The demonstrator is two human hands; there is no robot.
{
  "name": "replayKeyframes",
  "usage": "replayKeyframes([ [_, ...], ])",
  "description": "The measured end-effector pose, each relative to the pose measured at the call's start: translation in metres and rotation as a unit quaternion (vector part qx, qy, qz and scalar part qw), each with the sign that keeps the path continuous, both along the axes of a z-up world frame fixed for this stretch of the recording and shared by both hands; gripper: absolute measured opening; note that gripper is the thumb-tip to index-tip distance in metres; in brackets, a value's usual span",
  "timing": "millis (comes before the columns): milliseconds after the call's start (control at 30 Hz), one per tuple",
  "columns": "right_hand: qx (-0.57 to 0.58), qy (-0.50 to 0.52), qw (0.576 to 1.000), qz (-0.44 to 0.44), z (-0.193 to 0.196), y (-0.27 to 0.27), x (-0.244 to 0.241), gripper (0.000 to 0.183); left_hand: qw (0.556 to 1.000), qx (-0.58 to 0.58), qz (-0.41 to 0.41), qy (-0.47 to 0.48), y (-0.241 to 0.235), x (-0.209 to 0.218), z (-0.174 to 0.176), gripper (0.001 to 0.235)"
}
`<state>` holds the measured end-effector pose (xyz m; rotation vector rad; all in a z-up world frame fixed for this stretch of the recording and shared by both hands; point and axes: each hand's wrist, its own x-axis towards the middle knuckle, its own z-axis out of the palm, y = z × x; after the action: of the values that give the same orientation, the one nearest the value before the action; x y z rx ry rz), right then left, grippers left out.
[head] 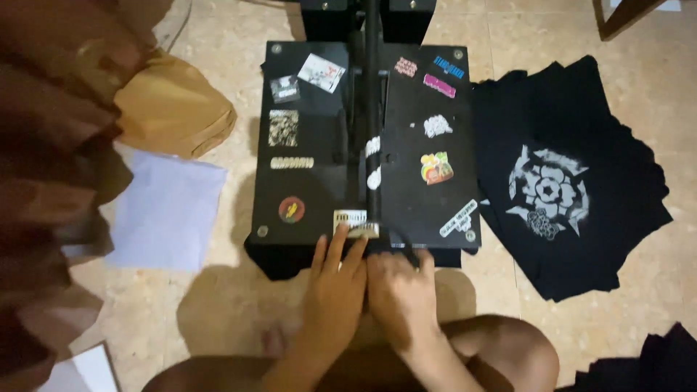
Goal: The person is smoothing out printed t-shirts on the floor and then placing them into a heat press machine to set the design.
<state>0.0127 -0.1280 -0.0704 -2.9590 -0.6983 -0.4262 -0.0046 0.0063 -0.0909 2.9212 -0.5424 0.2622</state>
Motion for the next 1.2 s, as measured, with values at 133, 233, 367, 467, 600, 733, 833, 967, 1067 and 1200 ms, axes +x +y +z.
replayKeyframes([
  [133, -0.009, -0.034, 0.999, 0.013, -0.001, 0.003, 0.006, 0.021, 0.999, 0.0, -0.013, -0.045, 0.005, 0.009, -0.004, 0.013],
  [233, -0.056, 0.049, 0.997, 0.004, -0.021, -0.006, -0.004, 0.014, 0.985, 0.042, 0.012, -0.169, -0.004, 0.002, -0.002, 0.014],
  [367, -0.042, 0.041, 0.998, 0.029, -0.018, -0.008, -0.001, 0.015, 0.98, -0.044, -0.022, -0.192, -0.003, 0.004, -0.006, 0.01],
  [467, -0.038, 0.06, 0.997, 0.036, -0.025, -0.013, -0.005, 0.015, 0.981, -0.065, -0.007, -0.185, -0.006, 0.0, -0.015, 0.012],
  [600, -0.033, 0.077, 0.996, 0.022, -0.018, -0.008, -0.002, 0.012, 0.978, -0.104, -0.02, -0.179, -0.002, 0.004, -0.036, 0.017],
  [733, -0.035, 0.06, 0.997, 0.017, -0.014, -0.001, 0.007, 0.012, 0.971, -0.14, -0.031, -0.193, 0.001, 0.021, -0.043, 0.017],
  [833, -0.127, -0.023, 0.992, -0.014, -0.016, 0.002, -0.01, 0.019, 0.959, -0.2, -0.041, -0.197, 0.001, 0.01, -0.046, 0.02],
  [967, -0.138, -0.025, 0.99, -0.018, -0.015, -0.001, -0.015, 0.017, 0.953, -0.186, -0.051, -0.235, -0.006, 0.008, -0.057, 0.024],
  [1067, -0.098, -0.017, 0.995, -0.006, -0.021, -0.007, -0.002, 0.015, 0.953, -0.181, -0.059, -0.237, -0.003, 0.011, -0.041, 0.017],
  [1200, -0.025, 0.003, 0.999, 0.028, -0.042, -0.015, -0.004, 0.011, 0.964, -0.162, -0.042, -0.206, -0.002, 0.008, -0.024, 0.013],
])
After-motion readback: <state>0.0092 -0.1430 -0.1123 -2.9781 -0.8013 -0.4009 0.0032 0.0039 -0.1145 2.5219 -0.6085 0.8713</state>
